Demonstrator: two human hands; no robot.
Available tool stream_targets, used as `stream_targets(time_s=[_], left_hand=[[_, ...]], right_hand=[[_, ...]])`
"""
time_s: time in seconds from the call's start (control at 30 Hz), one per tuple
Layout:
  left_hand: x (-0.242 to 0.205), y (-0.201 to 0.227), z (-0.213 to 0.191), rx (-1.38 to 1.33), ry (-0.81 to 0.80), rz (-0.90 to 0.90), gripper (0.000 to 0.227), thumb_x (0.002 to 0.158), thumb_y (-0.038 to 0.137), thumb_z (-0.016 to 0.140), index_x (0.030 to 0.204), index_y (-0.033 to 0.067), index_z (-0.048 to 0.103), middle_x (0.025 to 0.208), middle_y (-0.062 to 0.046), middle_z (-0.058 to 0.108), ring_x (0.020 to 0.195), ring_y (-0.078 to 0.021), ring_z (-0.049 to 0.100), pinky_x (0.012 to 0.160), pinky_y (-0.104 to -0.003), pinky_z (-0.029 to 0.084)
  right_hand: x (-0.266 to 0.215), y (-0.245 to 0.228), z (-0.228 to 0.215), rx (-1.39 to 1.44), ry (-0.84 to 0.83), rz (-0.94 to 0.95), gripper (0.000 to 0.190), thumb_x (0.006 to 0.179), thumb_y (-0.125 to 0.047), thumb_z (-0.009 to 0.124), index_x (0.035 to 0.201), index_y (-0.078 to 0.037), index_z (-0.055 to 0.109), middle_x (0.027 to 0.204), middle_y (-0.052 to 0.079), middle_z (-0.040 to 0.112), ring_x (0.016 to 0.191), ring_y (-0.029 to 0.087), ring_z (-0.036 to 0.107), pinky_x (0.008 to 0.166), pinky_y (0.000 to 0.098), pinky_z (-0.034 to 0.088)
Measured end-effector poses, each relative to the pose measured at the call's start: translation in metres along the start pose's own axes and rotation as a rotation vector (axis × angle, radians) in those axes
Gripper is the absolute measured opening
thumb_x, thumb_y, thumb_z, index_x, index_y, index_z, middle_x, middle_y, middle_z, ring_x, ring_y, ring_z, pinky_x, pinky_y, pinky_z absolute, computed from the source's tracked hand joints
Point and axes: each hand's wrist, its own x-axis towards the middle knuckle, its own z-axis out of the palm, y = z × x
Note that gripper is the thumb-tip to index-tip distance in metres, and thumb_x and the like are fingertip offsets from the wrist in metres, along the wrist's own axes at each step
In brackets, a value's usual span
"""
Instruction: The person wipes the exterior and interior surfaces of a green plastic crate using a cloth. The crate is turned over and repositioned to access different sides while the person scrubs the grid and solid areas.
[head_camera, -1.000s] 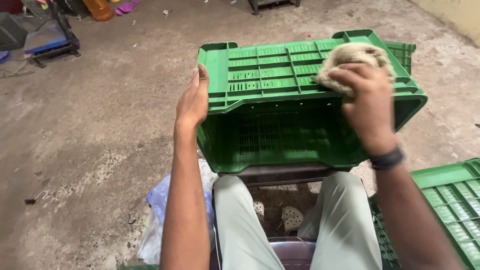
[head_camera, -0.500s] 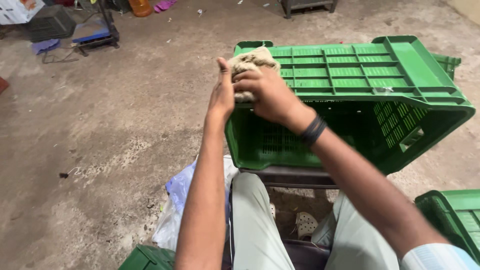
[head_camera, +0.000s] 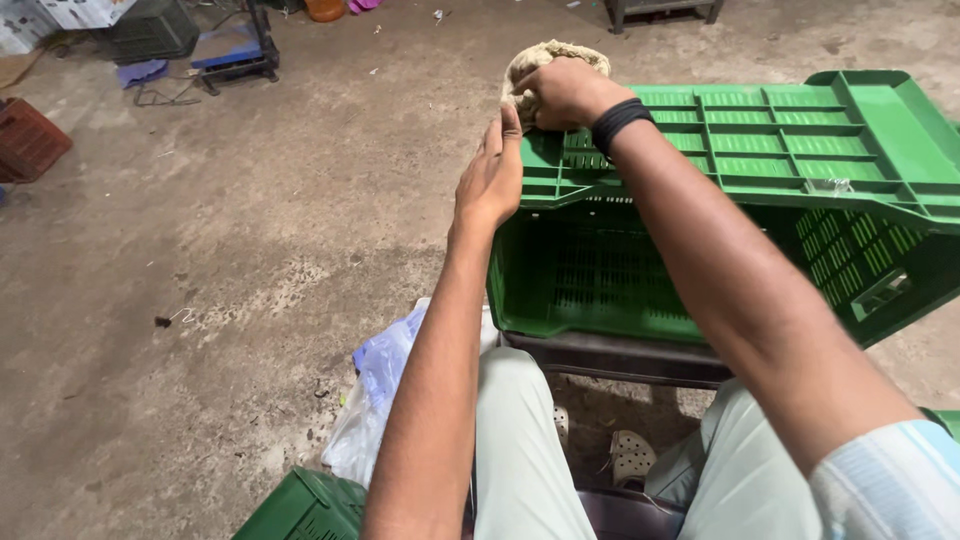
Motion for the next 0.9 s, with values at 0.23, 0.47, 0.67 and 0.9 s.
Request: stream_targets(time_s=[0.23,0.47,0.67,0.9], left_hand=[[-0.008,0.006,-0.002,0.003,0.025,-0.016,0.107,0.082,0.085,0.0,0.16,0.0196,0.033,0.151,-0.019,0.054,0.14,-0.0417,0.049,0.114,-0.053,0.038],[-0.011,0.011,-0.007,0.135,0.036,-0.028,0.105,0.084,0.086,0.01,0.156,0.014,0.037,0.138,-0.026,0.059,0.13,-0.0458,0.054,0.108,-0.056,0.041],[-0.015,0.01,-0.005,0.129,0.019,0.03,0.095,0.087,0.084,0.029,0.146,0.0113,0.049,0.129,-0.026,0.066,0.124,-0.0458,0.06,0.104,-0.055,0.045],[-0.021,0.014,-0.009,0.145,0.055,0.115,0.088,0.09,0.079,0.035,0.143,0.0102,0.048,0.136,-0.024,0.062,0.124,-0.046,0.057,0.101,-0.056,0.045]], right_hand=[[-0.093,-0.035,-0.032,0.147,0.079,-0.341,0.051,0.074,0.003,0.064,0.118,-0.018,0.079,0.101,0.013,0.076,0.094,0.035,0.07,0.084,0.0455,0.056],[-0.176,-0.06,-0.054,0.032,0.365,-0.23,0.046,0.074,0.009,0.063,0.11,-0.015,0.081,0.113,0.006,0.077,0.098,0.034,0.065,0.092,0.0449,0.051],[-0.27,-0.003,-0.069,-0.071,0.482,-0.105,0.053,0.069,0.01,0.061,0.112,-0.016,0.08,0.119,0.006,0.074,0.119,0.034,0.065,0.107,0.0459,0.05],[-0.298,-0.003,-0.086,0.007,0.522,0.227,0.056,0.073,0.011,0.059,0.118,-0.017,0.078,0.126,0.004,0.074,0.118,0.033,0.064,0.107,0.0425,0.051]])
